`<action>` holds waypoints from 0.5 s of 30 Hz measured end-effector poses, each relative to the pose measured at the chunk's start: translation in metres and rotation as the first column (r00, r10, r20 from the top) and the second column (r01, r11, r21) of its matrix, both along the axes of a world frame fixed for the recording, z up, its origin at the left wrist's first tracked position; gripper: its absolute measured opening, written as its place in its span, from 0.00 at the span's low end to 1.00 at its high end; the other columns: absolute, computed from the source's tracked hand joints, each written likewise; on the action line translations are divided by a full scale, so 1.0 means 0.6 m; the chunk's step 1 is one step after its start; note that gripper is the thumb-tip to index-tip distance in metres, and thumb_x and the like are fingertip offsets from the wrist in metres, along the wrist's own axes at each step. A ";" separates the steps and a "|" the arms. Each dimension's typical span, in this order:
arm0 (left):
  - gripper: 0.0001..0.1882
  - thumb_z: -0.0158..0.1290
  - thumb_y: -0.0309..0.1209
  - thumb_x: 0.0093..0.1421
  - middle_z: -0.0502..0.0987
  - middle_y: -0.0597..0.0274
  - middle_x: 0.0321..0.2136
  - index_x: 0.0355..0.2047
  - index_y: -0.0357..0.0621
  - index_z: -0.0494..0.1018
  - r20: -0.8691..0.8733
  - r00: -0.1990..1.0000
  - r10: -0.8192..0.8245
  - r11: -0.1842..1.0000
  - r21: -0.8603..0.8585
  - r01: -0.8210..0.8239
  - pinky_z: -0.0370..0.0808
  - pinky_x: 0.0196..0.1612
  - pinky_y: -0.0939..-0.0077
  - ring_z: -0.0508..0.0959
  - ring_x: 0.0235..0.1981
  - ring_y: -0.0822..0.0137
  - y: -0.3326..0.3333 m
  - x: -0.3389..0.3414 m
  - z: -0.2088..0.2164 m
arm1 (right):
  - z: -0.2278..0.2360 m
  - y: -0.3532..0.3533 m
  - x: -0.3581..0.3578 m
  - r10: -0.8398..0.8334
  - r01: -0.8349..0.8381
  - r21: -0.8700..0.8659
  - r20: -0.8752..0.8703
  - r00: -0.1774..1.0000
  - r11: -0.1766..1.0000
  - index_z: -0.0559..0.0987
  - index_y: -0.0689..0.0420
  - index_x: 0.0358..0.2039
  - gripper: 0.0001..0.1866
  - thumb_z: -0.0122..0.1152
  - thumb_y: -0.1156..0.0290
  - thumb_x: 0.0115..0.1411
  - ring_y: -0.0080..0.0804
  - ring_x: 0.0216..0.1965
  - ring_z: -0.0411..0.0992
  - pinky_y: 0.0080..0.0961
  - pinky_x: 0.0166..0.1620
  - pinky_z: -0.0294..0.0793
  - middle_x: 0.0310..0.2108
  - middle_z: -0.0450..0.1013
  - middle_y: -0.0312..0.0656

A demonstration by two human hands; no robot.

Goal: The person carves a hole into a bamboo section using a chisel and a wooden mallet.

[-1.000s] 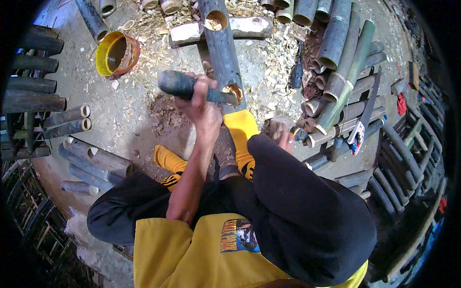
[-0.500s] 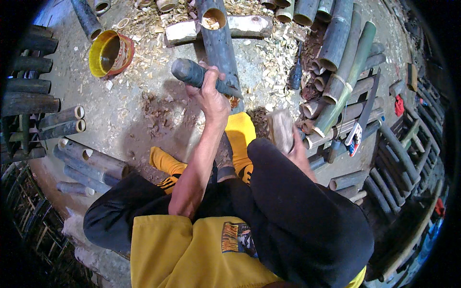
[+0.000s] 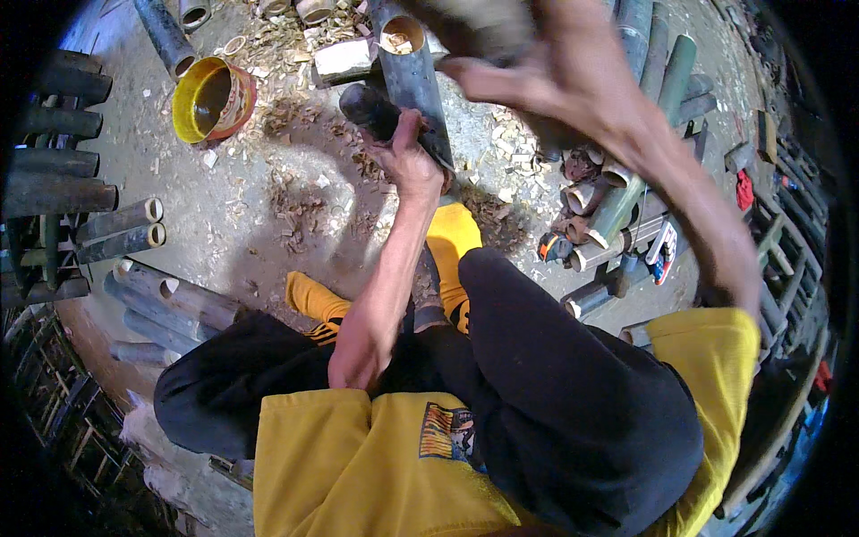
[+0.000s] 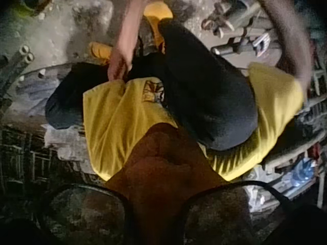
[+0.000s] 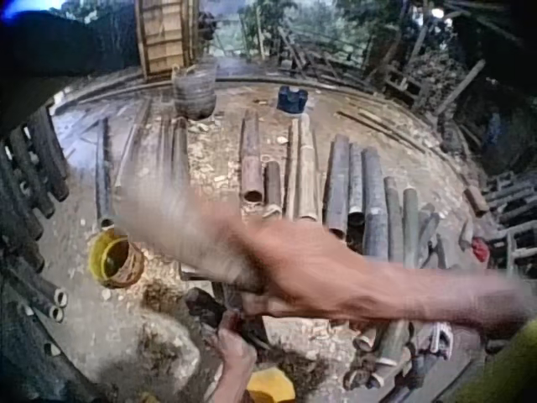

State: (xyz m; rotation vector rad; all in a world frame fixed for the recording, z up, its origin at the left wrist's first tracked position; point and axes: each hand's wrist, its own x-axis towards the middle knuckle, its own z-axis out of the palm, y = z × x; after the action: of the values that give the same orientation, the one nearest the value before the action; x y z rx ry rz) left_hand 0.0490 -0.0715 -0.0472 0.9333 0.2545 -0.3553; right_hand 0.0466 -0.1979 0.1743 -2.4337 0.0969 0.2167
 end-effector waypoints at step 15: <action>0.14 0.52 0.17 0.45 0.71 0.68 0.29 0.33 0.41 0.67 0.130 0.989 -0.069 0.995 0.083 0.059 0.68 0.34 0.78 0.70 0.29 0.74 0.001 0.016 0.044 | 0.008 -0.010 0.050 0.353 -0.419 -0.352 -0.239 0.905 0.837 0.41 0.47 0.65 0.45 0.60 0.64 0.54 0.28 0.16 0.62 0.25 0.22 0.67 0.18 0.68 0.43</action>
State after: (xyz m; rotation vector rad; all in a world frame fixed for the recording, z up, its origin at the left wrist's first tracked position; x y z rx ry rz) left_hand 0.0588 -0.0710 -0.0209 1.0400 0.1179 -0.3426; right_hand 0.0764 -0.2036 0.1790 -2.8181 -0.3179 0.6389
